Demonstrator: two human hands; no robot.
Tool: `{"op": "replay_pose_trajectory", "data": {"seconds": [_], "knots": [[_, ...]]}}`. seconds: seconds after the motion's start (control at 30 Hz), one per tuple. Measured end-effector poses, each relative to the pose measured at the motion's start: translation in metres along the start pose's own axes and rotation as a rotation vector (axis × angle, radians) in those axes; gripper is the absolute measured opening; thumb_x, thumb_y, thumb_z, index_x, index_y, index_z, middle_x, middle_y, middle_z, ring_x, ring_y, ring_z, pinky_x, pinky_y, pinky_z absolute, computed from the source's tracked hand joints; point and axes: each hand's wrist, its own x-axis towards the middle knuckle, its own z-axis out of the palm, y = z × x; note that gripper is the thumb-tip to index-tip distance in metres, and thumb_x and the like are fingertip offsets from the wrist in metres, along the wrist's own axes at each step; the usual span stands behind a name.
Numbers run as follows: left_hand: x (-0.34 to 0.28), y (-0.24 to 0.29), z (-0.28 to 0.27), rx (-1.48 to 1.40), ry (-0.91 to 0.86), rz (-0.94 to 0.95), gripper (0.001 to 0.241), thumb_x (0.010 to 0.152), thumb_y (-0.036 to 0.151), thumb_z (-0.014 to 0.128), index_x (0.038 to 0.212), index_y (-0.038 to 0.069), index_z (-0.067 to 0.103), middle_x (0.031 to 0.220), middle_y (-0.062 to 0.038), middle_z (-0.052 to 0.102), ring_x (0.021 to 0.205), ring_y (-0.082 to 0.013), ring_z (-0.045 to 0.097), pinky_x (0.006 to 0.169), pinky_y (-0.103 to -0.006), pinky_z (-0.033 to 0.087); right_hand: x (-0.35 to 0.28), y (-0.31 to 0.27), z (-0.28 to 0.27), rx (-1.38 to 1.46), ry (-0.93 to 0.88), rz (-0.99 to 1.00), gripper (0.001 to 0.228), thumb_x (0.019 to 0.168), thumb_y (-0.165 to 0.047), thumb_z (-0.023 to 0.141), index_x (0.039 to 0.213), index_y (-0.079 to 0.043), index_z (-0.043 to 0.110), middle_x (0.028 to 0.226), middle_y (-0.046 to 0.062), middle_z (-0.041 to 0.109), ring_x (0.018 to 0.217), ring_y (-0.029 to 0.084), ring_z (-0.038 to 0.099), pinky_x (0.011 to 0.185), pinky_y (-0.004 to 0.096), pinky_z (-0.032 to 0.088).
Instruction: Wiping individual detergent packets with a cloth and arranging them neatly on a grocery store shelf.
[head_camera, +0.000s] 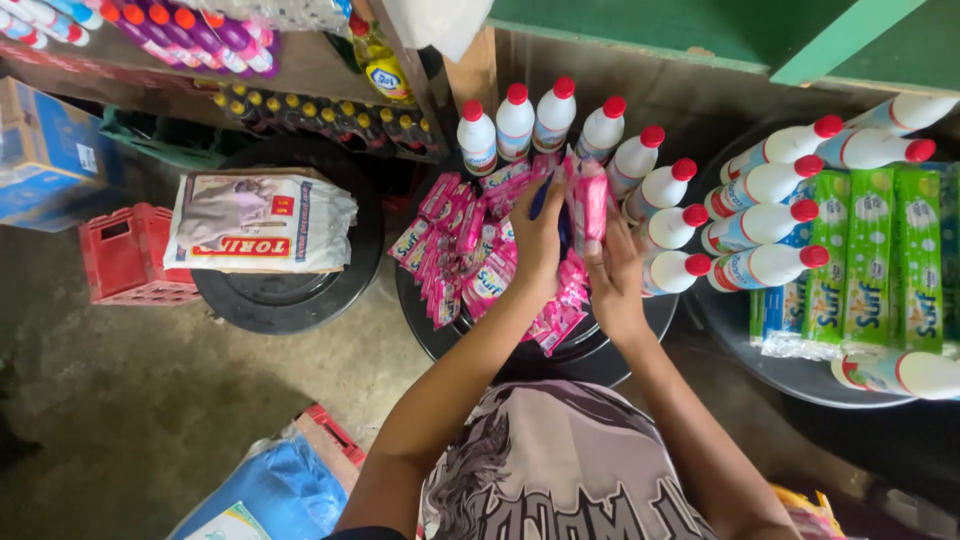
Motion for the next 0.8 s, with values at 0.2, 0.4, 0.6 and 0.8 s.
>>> {"op": "replay_pose_trajectory", "data": {"seconds": [0.2,0.4,0.6,0.8], "knots": [[0.015,0.018,0.022,0.122,-0.028,0.276,0.027,0.095,0.042,0.074,0.110,0.019,0.074,0.096,0.001,0.065,0.092,-0.0096,0.054,0.082,-0.0301,0.044,-0.019,0.046,0.020,0.214,0.143,0.227,0.059,0.096,-0.007,0.073,0.146,-0.002,0.040,0.122,0.019,0.056,0.108,0.032,0.059,0.087,0.052,0.056],[0.018,-0.006,-0.007,0.547,-0.190,0.908,0.029,0.091,0.029,0.078,0.114,0.014,0.071,0.117,-0.007,0.058,0.112,-0.0287,0.055,0.102,-0.0421,0.044,0.009,0.061,-0.001,-0.066,0.292,0.324,0.075,0.059,-0.003,0.094,0.130,0.001,0.068,0.098,0.016,0.063,0.083,0.024,0.059,0.076,0.041,0.062],[0.036,-0.066,-0.013,0.402,-0.232,0.555,0.015,0.101,0.020,0.068,0.107,0.006,0.065,0.102,-0.014,0.057,0.098,-0.0322,0.059,0.094,-0.0431,0.044,0.076,0.084,-0.018,0.089,0.378,0.462,0.057,0.064,-0.026,0.101,0.113,-0.007,0.078,0.084,0.006,0.073,0.074,0.012,0.064,0.068,0.026,0.060],[0.057,-0.079,0.022,0.265,-0.279,0.284,0.017,0.098,0.023,0.073,0.107,0.009,0.070,0.101,-0.008,0.065,0.101,-0.0166,0.061,0.096,-0.0369,0.045,0.207,0.154,-0.085,-0.502,0.657,0.212,0.045,0.070,-0.027,0.095,0.110,-0.015,0.078,0.094,0.011,0.076,0.083,0.031,0.075,0.073,0.042,0.061]]}}
